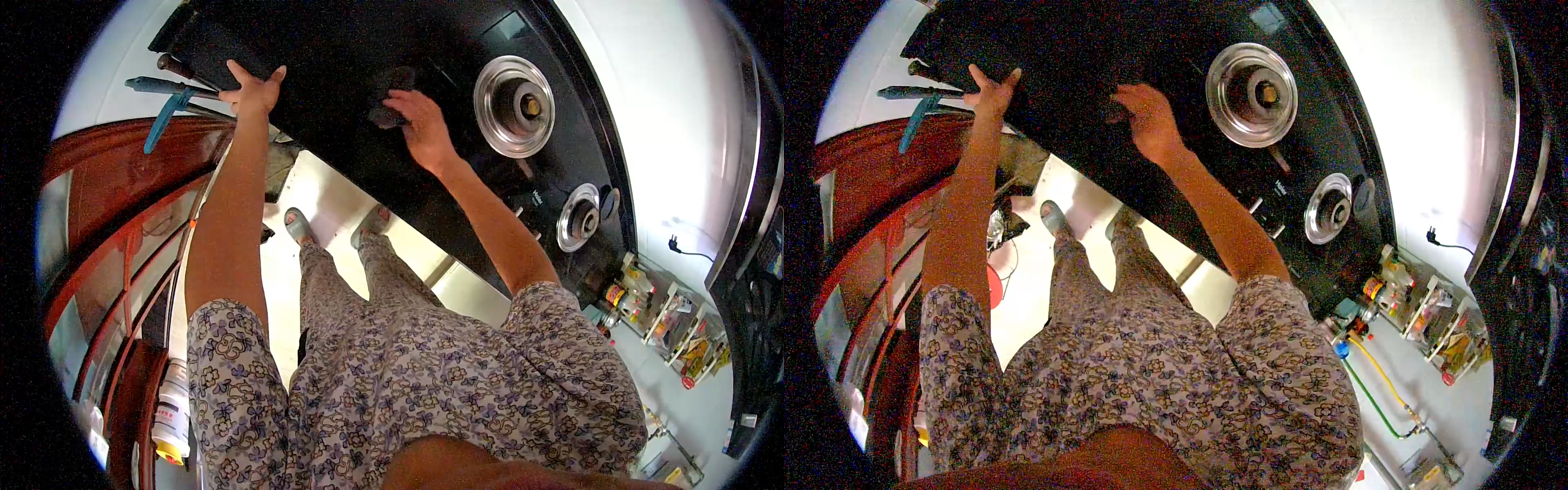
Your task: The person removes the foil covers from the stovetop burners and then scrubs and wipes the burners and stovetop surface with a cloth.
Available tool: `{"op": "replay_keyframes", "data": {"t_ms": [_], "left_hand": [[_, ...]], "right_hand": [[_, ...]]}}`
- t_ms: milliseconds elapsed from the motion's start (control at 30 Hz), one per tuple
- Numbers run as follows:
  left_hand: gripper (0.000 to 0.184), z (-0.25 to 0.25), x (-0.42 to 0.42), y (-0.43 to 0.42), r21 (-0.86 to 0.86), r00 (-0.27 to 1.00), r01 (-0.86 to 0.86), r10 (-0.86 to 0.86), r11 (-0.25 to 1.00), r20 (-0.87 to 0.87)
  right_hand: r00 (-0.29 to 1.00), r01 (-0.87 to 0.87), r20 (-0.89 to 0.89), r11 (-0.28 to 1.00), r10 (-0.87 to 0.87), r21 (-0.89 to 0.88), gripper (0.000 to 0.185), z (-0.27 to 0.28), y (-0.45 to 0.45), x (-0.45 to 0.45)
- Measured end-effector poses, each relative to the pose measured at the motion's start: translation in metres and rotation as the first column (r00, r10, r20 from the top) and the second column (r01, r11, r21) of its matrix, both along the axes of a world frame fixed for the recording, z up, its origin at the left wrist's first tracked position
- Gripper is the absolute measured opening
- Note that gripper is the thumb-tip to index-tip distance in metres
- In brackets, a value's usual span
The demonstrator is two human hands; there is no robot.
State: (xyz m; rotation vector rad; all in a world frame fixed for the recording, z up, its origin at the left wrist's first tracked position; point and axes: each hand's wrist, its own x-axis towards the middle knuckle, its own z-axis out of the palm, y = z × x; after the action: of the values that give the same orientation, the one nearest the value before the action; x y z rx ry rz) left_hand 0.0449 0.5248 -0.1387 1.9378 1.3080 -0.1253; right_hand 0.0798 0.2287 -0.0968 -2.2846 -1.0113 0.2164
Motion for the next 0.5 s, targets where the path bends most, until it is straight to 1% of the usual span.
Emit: {"op": "replay_keyframes", "data": {"t_ms": [33,100,133,200,233,267,300,333,400,467,500], "left_hand": [[0.111,-0.003,0.000,0.002,-0.001,1.000,0.003,-0.003,1.000,0.015],[0.111,-0.011,0.000,0.004,0.004,0.999,0.012,-0.012,1.000,0.049],[0.111,-0.016,-0.002,0.006,0.007,0.998,0.013,-0.013,1.000,0.061],[0.111,-0.017,-0.001,0.010,0.027,0.999,0.044,-0.044,0.999,-0.005],[0.111,-0.015,0.000,0.011,0.036,0.997,0.063,-0.061,0.997,-0.037],[0.111,-0.012,-0.001,0.010,0.029,0.998,0.051,-0.049,0.998,-0.041],[0.111,-0.009,0.000,0.010,0.023,0.998,0.040,-0.039,0.999,-0.042],[0.111,-0.007,0.000,0.007,0.015,0.999,0.035,-0.034,0.999,-0.040],[0.111,-0.010,-0.001,0.009,0.004,1.000,0.023,-0.023,1.000,0.013],[0.110,-0.017,-0.002,0.009,-0.009,0.997,0.010,-0.010,1.000,0.074],[0.110,-0.022,-0.002,0.010,0.003,0.997,0.022,-0.023,1.000,0.069]], "right_hand": [[0.999,-0.036,-0.031,0.999,0.036,0.003,0.052,0.007,0.002,-0.006],[0.969,0.156,-0.209,0.982,-0.131,0.105,0.043,0.014,-0.001,-0.001],[0.930,0.254,-0.306,0.957,-0.201,0.141,0.039,0.020,-0.004,0.002],[0.763,0.500,-0.561,0.844,-0.322,0.195,0.035,0.044,-0.014,0.021],[0.805,0.481,-0.470,0.862,-0.362,0.160,0.038,0.037,-0.029,0.037],[0.861,0.409,-0.428,0.876,-0.276,0.258,0.046,0.004,-0.056,0.051],[0.952,0.298,-0.104,0.950,-0.288,0.098,0.048,0.000,-0.056,0.044],[0.952,0.235,0.226,0.967,-0.208,-0.099,0.051,-0.001,-0.054,0.033],[0.952,0.266,0.164,0.963,-0.257,-0.033,0.055,-0.012,-0.045,0.004],[0.969,0.214,0.119,0.976,-0.217,0.037,0.055,-0.012,-0.028,-0.026],[0.968,0.216,0.126,0.976,-0.216,0.017,0.054,-0.008,-0.021,-0.043]]}}
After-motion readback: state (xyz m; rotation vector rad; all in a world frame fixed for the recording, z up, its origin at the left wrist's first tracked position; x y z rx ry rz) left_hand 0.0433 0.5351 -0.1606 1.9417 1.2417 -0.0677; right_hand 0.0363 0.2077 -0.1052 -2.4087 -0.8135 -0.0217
